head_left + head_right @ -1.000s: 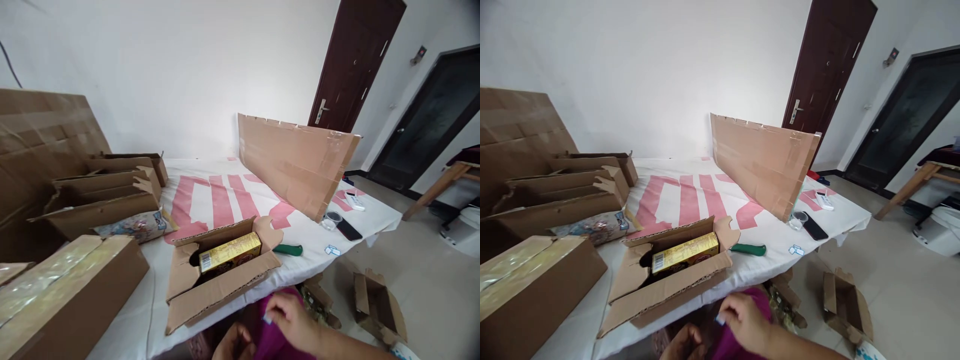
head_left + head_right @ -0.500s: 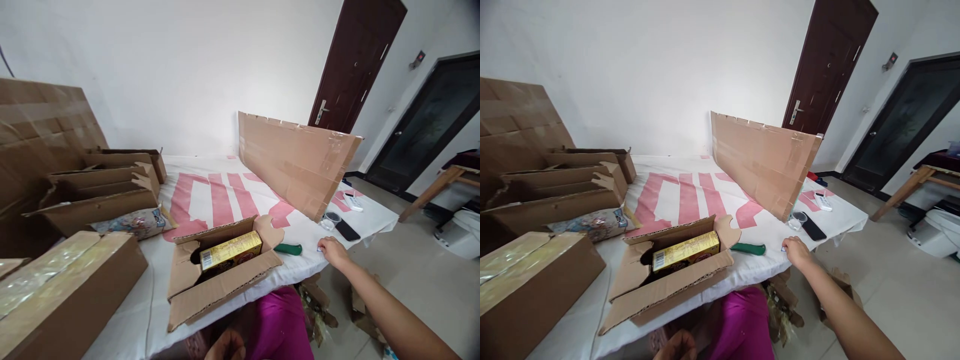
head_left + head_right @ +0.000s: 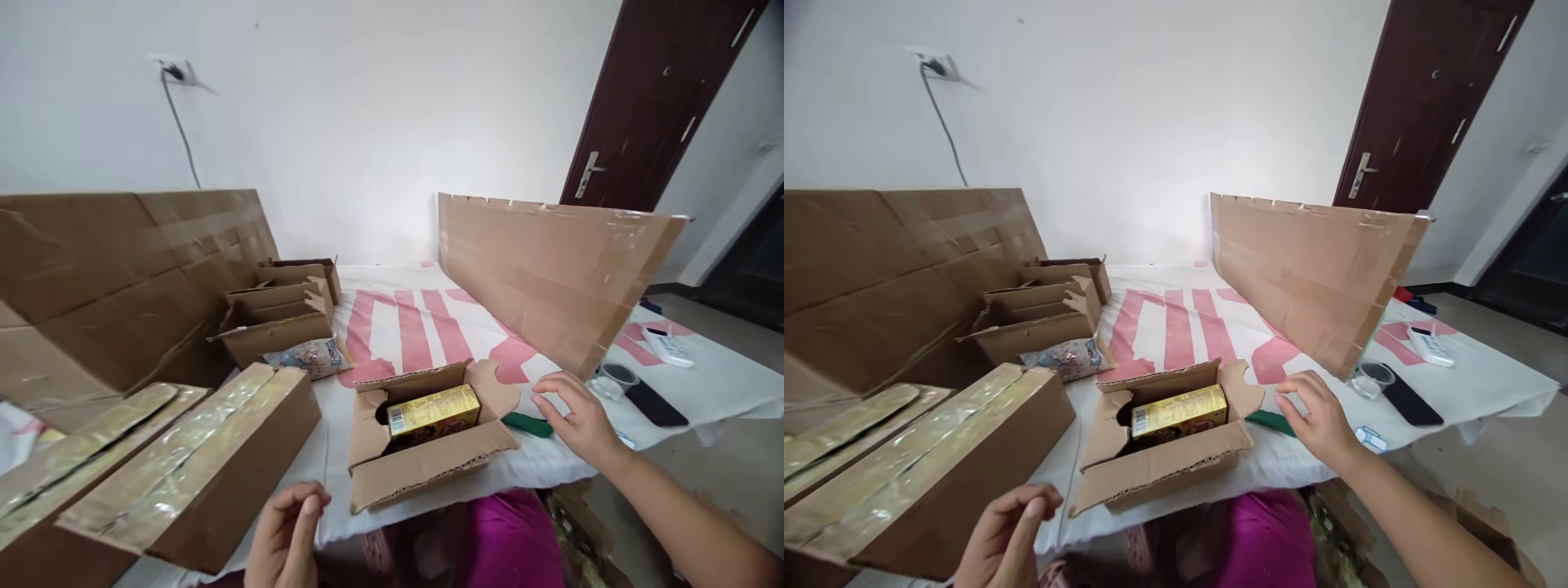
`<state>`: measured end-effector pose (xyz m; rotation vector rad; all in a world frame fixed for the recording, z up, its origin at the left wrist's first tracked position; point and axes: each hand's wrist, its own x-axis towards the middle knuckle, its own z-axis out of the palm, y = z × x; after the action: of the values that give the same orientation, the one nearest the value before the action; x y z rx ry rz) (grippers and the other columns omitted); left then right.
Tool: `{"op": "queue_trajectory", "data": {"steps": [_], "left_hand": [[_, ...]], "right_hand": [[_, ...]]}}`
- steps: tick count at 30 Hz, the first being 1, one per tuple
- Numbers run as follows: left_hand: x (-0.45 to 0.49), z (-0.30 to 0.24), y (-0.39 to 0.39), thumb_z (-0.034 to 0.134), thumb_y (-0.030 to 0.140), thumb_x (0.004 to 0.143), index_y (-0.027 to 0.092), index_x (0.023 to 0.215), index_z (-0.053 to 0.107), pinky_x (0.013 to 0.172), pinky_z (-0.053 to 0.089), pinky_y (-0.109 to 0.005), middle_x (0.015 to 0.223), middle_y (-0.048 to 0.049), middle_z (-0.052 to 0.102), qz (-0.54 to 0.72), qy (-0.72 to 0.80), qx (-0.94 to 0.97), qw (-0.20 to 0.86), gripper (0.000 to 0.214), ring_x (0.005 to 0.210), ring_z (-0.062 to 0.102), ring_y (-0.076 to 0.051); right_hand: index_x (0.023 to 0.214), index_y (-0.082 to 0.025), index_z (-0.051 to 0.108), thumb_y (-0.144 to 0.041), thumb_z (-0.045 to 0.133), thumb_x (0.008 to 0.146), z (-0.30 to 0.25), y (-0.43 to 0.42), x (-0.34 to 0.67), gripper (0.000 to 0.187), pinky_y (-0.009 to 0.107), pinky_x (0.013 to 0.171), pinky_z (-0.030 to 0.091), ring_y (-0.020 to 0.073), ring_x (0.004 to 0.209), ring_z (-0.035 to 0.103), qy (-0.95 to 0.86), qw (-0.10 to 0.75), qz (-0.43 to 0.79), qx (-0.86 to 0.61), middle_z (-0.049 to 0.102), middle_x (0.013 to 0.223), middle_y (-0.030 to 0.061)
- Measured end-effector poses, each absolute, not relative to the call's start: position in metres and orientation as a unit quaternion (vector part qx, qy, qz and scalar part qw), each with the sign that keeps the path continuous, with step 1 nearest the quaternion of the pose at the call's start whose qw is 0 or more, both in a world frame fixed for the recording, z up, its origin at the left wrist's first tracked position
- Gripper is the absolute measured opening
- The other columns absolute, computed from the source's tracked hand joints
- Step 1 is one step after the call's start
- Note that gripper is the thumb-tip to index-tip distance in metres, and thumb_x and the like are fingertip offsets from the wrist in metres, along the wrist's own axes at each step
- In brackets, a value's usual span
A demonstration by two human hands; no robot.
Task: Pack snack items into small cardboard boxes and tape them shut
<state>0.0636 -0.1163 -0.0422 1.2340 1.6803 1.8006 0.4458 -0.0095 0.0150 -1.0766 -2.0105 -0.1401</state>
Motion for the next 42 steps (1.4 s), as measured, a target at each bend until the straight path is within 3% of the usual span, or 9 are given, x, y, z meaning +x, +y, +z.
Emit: {"op": "queue_trajectory", "data": {"steps": [4,7,10,13,16,22,27,34,42], "left_hand": [[0.074,-0.005,-0.112,0.05,0.034,0.09,0.024,0.109,0.06,0.094,0.045,-0.041,0.113,-0.0086,0.062,0.566,0.521,0.639,-0.006,0.025,0.109,0.055,-0.026],[0.095,-0.001,-0.109,0.056,0.022,0.085,0.026,0.111,0.063,0.103,0.037,-0.056,0.144,-0.0113,0.041,0.422,0.503,0.75,-0.081,0.027,0.136,0.029,-0.037],[0.105,-0.016,-0.106,0.052,0.007,0.082,0.026,0.112,0.062,0.101,0.04,-0.057,0.149,-0.0103,0.033,0.38,0.514,0.765,-0.078,0.036,0.14,0.023,-0.037],[0.103,-0.033,-0.106,0.047,-0.001,0.077,0.027,0.121,0.056,0.103,0.039,-0.057,0.142,-0.0101,0.043,0.376,0.523,0.761,-0.077,0.053,0.14,0.024,-0.035],[0.098,-0.041,-0.106,0.044,-0.005,0.07,0.025,0.129,0.051,0.105,0.037,-0.058,0.135,-0.0108,0.048,0.378,0.539,0.749,-0.074,0.066,0.14,0.025,-0.035],[0.098,-0.041,-0.105,0.042,-0.007,0.065,0.026,0.12,0.059,0.099,0.046,-0.052,0.155,-0.0087,0.017,0.413,0.578,0.704,-0.017,0.066,0.136,0.036,-0.035],[0.086,-0.045,-0.094,0.04,-0.001,0.068,0.025,0.132,0.045,0.105,0.041,-0.051,0.152,-0.0101,0.028,0.429,0.614,0.661,0.049,0.07,0.137,0.036,-0.03],[0.043,-0.051,-0.073,0.039,0.009,0.064,0.02,0.117,0.057,0.095,0.048,-0.039,0.115,-0.0079,0.064,0.486,0.647,0.586,0.04,0.057,0.11,0.059,-0.025],[0.037,-0.037,-0.055,0.044,0.013,0.07,0.02,0.12,0.055,0.102,0.041,-0.045,0.123,-0.011,0.056,0.489,0.68,0.543,-0.062,0.051,0.12,0.052,-0.03]], "right_hand": [[0.099,-0.023,0.059,-0.025,0.055,0.089,0.052,-0.003,0.389,0.011,0.036,0.083,0.048,0.0214,0.096,0.059,-0.874,0.35,0.036,-0.335,0.066,0.097,0.0061],[0.107,-0.021,0.062,-0.032,0.067,0.08,0.06,0.015,0.358,0.029,0.042,0.093,0.044,0.0266,0.107,0.056,-0.906,0.217,0.089,-0.353,0.067,0.109,0.0087],[0.116,-0.02,0.062,-0.04,0.078,0.066,0.056,0.034,0.341,0.057,0.05,0.101,0.036,0.0335,0.118,0.051,-0.903,0.104,0.115,-0.401,0.065,0.119,0.0115],[0.108,-0.022,0.066,-0.039,0.081,0.061,0.051,0.04,0.338,0.052,0.051,0.098,0.036,0.0339,0.113,0.054,-0.899,0.078,0.122,-0.414,0.068,0.111,0.01],[0.098,-0.02,0.064,-0.033,0.076,0.064,0.045,0.036,0.341,0.038,0.047,0.091,0.041,0.0293,0.1,0.058,-0.89,0.159,0.155,-0.399,0.068,0.102,0.0079],[0.107,-0.023,0.051,-0.049,0.062,0.079,0.027,0.028,0.35,0.04,0.034,0.074,0.053,0.0218,0.089,0.064,-0.695,0.461,0.432,-0.343,0.066,0.102,0.0037],[0.11,-0.025,0.05,-0.053,0.06,0.083,0.014,0.028,0.36,0.04,0.035,0.077,0.055,0.022,0.094,0.065,-0.554,0.643,0.413,-0.331,0.066,0.109,0.0048],[0.11,-0.026,0.052,-0.054,0.046,0.09,0.002,0.016,0.383,0.035,0.043,0.087,0.053,0.0257,0.108,0.062,-0.451,0.744,0.357,-0.34,0.065,0.118,0.0067],[0.106,-0.026,0.054,-0.052,0.056,0.085,-0.025,-0.003,0.406,0.033,0.04,0.079,0.056,0.0259,0.1,0.065,-0.421,0.735,0.364,-0.387,0.067,0.113,0.0058]]}}
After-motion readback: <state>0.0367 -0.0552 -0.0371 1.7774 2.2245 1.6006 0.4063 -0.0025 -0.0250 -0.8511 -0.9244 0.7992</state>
